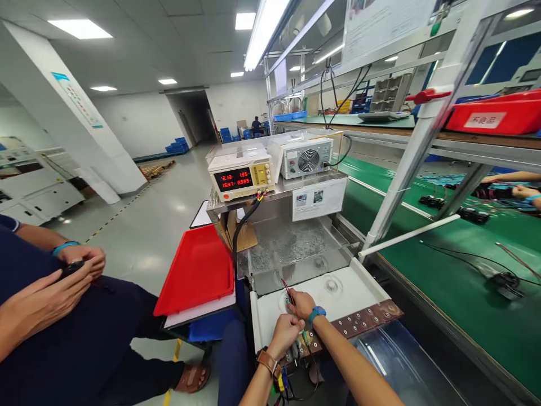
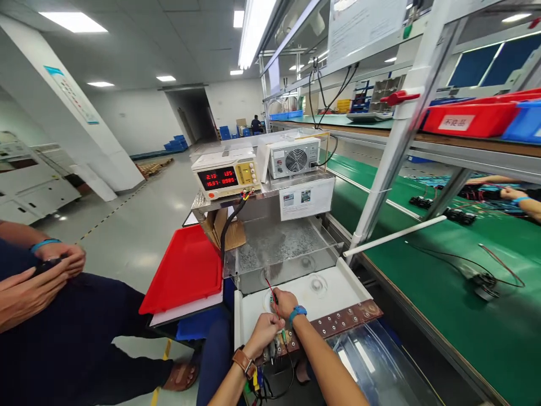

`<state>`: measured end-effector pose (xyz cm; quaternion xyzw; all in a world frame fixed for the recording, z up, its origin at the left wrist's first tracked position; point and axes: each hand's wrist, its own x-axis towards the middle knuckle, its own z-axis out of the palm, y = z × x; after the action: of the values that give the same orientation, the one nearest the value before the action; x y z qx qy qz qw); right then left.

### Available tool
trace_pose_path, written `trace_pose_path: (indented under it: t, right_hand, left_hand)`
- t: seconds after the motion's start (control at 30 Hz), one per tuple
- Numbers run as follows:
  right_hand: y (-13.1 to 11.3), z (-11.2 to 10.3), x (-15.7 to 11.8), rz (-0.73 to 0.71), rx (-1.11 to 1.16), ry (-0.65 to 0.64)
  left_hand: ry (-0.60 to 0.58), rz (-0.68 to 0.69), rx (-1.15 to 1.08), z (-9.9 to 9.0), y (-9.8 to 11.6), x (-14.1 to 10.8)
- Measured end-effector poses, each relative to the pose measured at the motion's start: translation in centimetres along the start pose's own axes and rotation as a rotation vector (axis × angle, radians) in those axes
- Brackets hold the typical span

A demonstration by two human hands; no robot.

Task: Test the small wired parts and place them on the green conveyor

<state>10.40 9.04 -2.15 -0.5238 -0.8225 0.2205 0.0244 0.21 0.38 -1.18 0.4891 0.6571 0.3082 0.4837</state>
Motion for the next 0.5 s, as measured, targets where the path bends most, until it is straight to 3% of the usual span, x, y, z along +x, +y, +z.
trace_pose_path:
  t: [0.13,0.23,0.37,0.43,0.5]
  right_hand:
    - [0.1,0.2,0.3,-0.018,0.001,0.006]
    - [-0.4,0.2,0.3,0.013,0.089,0.130]
    - [1.3,-1.6,-0.7,0.160,0.550,0.577]
    - [4.7,-4.1,-2.1,0.247,0.806,0.886]
    - [9.7,-7.7,-4.9,0.356,0.936,1.226]
  left_hand:
    - [0.023,0.018,-0.002,-0.1,0.1,0.1]
    - [0.034,0.074,-0.002,-0.4,0.5,-0.1]
    - [0.078,0.184,-0.106,-0.9,0.7,-0.4]
    - [0.068,0.173,-0.190,-1.2,0.6,-0.1]
    - [0.059,0.140,-0.264,-1.3,0.5,0.3]
